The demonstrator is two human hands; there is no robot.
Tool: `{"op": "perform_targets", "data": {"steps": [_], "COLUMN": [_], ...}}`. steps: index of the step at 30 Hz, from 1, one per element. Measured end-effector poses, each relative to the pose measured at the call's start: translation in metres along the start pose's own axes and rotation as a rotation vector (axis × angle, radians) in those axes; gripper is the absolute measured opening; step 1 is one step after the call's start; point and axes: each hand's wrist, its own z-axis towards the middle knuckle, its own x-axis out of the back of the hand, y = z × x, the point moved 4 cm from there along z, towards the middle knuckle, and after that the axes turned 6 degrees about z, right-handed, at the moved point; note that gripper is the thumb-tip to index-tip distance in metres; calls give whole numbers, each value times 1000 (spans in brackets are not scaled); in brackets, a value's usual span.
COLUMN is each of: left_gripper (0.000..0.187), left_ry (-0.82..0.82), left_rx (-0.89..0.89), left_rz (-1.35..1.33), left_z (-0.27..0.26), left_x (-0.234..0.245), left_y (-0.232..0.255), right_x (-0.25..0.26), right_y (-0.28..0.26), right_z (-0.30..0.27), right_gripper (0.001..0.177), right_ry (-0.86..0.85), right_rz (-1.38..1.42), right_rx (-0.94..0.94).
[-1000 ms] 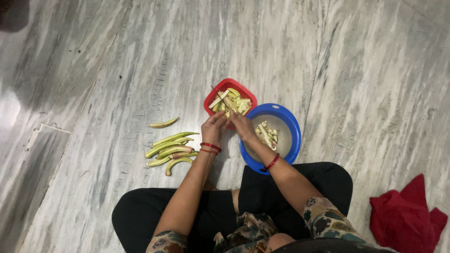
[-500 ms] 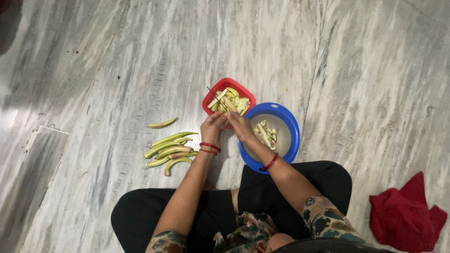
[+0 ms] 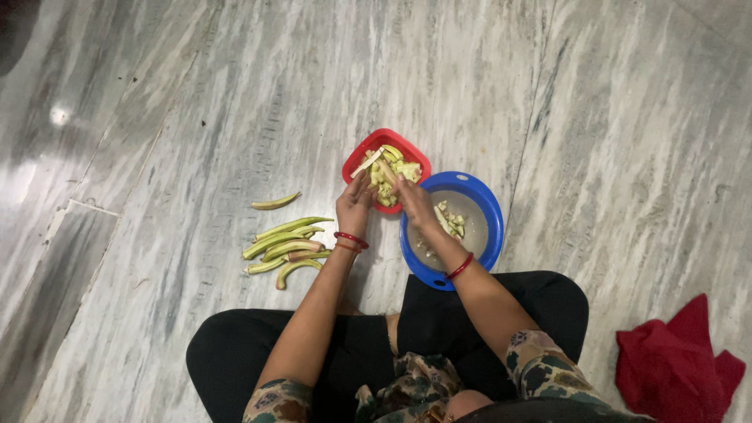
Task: The person peels the skin off a vegetable using a knife and then chops it into small pieces on a red tray while sitting on the floor.
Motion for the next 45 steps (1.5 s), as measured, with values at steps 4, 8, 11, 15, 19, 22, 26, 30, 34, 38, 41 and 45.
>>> {"op": "perform_targets", "data": {"steps": [4,8,11,15,19,22,26,30,34,38,41,45], "left_gripper": [49,73,65,51,17,51,49,23,27,19,19,22], "left_ry": [336,320,197,285,183,-182,88,497,703,541,514,451], "left_rx": [-55,241,216,285,420,381,373,208,-71,75,0,-388], "left_rz": [505,218,165,131,315,1213,1698,1778,1874,1930,1932,1510], "left_z": [10,32,30,13,-2,6,23,32,27,17,13,20], "left_x": [36,60,45,30,22,37,102,155,168,161,151,105], "left_y": [-32,-89,-104,-105,-78,-27,20,23,19,26,44,74], "right_x": [-1,-6,1,24,46,51,47,47,55,62,67,74], "right_y": [-56,-69,-54,-45,-40,-31,-22,-33,-31,-24,-31,-61], "right_z": [-22,-38,-29,-11,1,8,7,-1,-6,-6,-11,-44], "right_gripper": [60,84,88,81,75,72,66,67,72,70,65,48], "right_ry": [46,1,-30,31,25,-16,-34,36,116,139,170,203], "right_rz": [-455,-890,-991,-1010,-914,-824,-772,-772,-782,-717,-783,-676], "right_rx": [170,139,131,119,248,296,211,291,207,210,305,379]}}
